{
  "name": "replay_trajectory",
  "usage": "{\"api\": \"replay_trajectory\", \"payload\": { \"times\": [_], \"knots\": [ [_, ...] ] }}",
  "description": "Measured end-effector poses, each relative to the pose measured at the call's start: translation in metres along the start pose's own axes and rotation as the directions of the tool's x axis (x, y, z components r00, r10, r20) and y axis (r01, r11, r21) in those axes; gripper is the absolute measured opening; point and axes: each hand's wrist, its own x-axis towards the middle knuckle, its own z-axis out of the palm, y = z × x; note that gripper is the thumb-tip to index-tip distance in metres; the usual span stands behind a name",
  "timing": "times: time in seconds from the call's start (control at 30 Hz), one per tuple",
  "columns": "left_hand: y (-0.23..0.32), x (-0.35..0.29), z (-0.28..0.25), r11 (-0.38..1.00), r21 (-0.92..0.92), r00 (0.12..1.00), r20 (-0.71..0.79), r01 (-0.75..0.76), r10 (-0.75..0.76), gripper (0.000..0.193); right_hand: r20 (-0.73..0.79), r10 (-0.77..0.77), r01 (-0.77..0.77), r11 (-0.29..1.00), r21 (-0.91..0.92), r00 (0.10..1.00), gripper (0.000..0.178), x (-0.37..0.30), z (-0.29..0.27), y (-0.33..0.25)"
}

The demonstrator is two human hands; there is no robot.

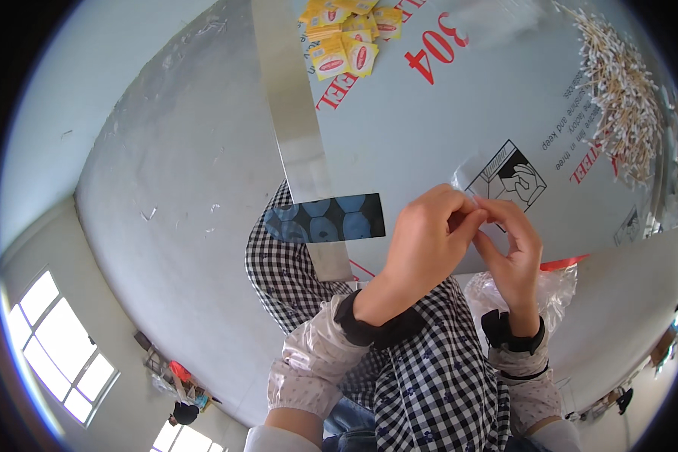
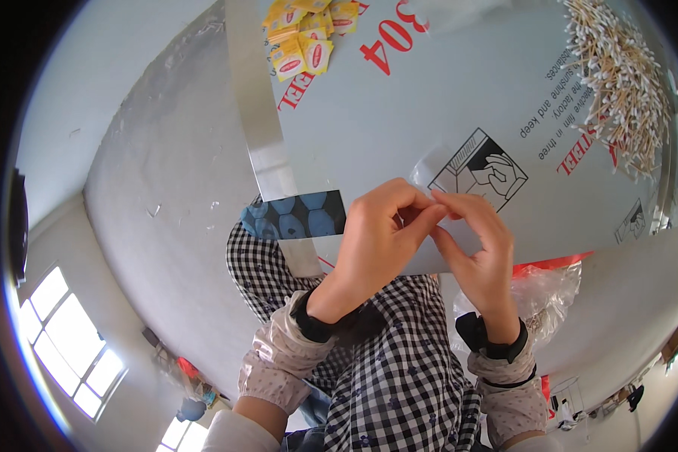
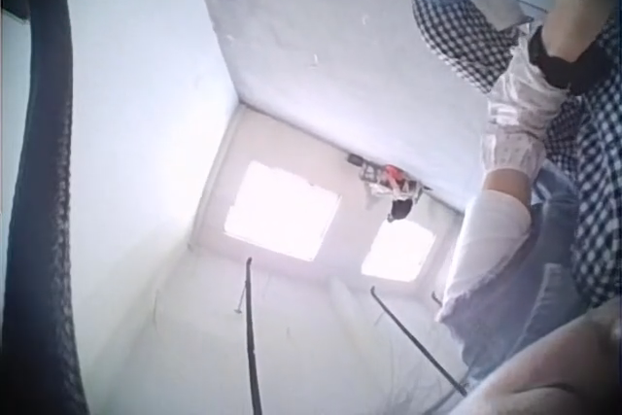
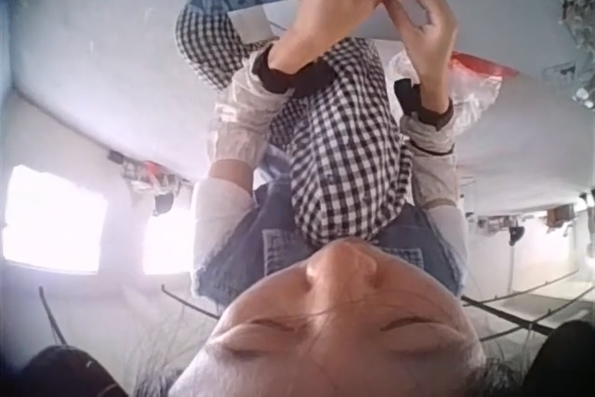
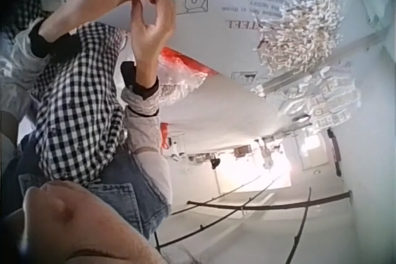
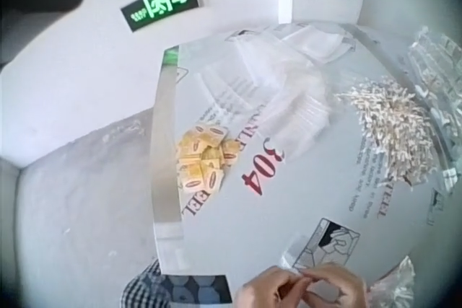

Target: Packaging cotton swabs into plastic containers and bags at a workstation.

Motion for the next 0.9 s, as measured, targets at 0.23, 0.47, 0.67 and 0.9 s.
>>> {"api": "replay_trajectory", "payload": {
  "times": [0.23, 0.47, 0.67, 0.9],
  "knots": [
    [0.001, 0.008, -0.004, 0.996, -0.094, 0.998, 0.065, -0.011, 0.017, 0.012, 0.109, 0.233, -0.256, 0.92, 0.298, 0.966, 0.032, -0.002, -0.011, 0.006],
    [0.001, 0.009, -0.01, 0.968, -0.241, 0.993, 0.11, 0.074, -0.049, 0.012, 0.224, 0.299, -0.371, 0.805, 0.463, 0.928, 0.023, 0.001, -0.017, 0.013],
    [0.005, 0.009, -0.009, 0.993, -0.112, 0.994, 0.106, 0.03, -0.018, 0.009, 0.085, 0.269, -0.282, 0.907, 0.312, 0.959, 0.013, 0.002, -0.009, -0.001],
    [0.002, 0.006, -0.018, 0.999, -0.052, 0.993, 0.12, -0.015, 0.021, 0.011, 0.083, 0.001, 0.005, 0.997, -0.071, 0.997, 0.002, 0.005, -0.004, -0.006]
  ]
}}
